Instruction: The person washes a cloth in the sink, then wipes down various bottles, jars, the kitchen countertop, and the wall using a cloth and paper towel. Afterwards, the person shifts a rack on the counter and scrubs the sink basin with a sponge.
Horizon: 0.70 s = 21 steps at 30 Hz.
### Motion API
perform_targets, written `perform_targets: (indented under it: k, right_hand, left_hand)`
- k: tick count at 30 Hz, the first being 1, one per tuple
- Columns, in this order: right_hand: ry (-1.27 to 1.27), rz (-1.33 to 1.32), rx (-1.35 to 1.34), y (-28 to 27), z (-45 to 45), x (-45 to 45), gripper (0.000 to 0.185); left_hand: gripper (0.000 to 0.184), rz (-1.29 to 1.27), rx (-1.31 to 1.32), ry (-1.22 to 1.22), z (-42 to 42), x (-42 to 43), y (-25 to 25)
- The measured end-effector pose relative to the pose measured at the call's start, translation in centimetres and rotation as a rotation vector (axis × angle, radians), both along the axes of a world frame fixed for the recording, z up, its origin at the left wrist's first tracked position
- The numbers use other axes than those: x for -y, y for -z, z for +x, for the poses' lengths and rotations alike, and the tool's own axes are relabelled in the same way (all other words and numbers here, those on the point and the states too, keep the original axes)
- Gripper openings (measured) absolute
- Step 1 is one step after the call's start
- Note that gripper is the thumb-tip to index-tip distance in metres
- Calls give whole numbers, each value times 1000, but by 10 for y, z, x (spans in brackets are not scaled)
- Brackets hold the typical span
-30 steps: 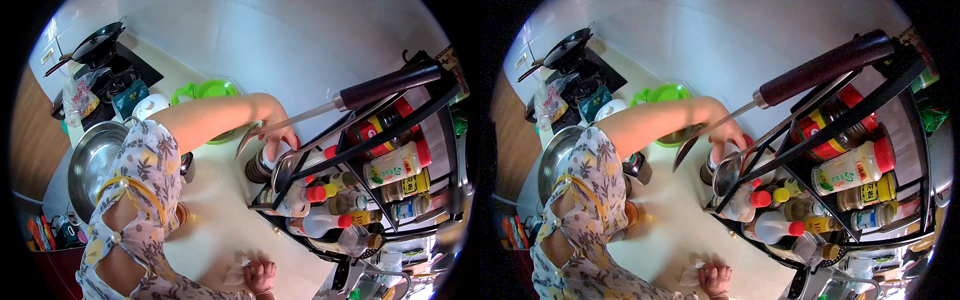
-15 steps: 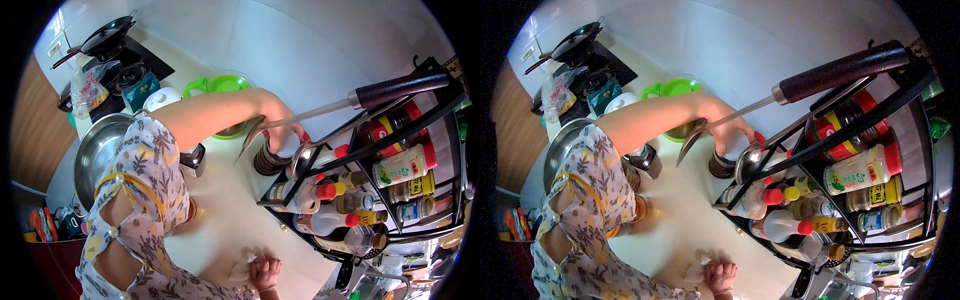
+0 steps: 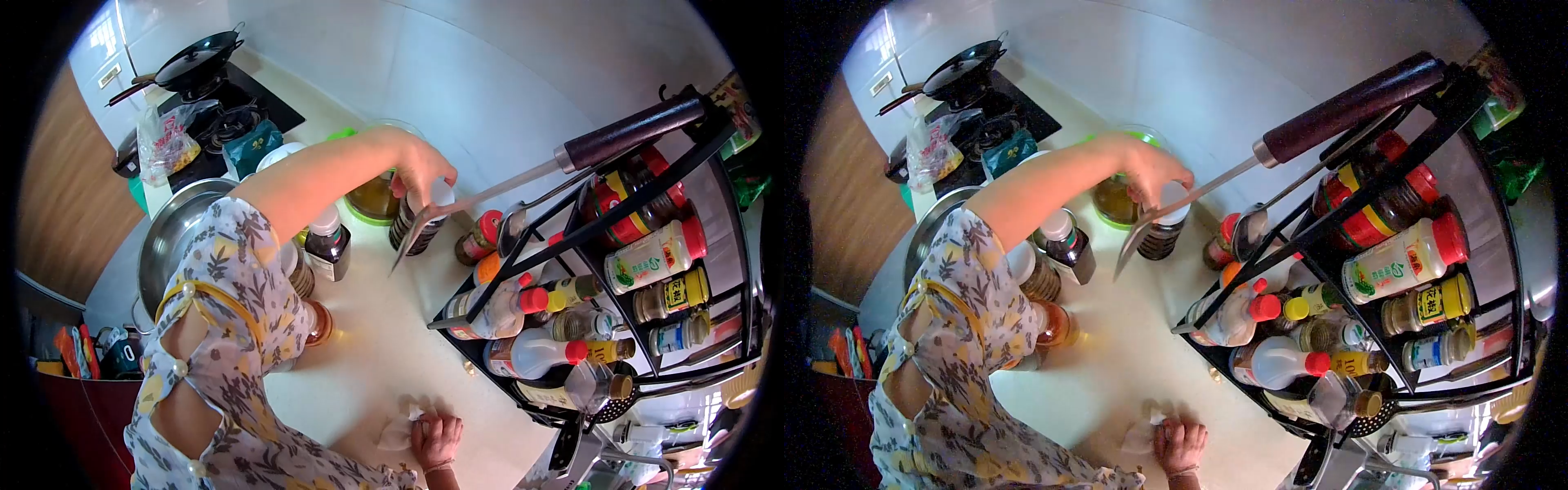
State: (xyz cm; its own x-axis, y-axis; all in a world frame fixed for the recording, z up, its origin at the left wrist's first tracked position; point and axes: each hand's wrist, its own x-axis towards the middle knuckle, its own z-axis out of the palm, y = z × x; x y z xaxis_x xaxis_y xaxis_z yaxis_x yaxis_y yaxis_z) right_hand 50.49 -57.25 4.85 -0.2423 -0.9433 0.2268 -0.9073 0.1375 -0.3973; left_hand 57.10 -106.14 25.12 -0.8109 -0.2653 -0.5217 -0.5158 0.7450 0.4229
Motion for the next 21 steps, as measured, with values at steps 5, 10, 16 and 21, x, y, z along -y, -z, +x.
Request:
perform_targets:
  k: [5,10,16,21]
  right_hand:
    - [-20,-30,10,4,-2,-1,22]
    - [-8,-64,32,3,1,0,22]
    - [9,-102,8,-8,7,6,22]
    - [-53,-138,12,-2,3,3,36]
  left_hand:
    - [74,-73,53,-48,16,-15,-6]
    - [69,-232,1,-68,45,-28,-2]
    - [67,-181,-5,-294,80,-20,-45]
    - [50,-692,12,-277,119,49,-12]
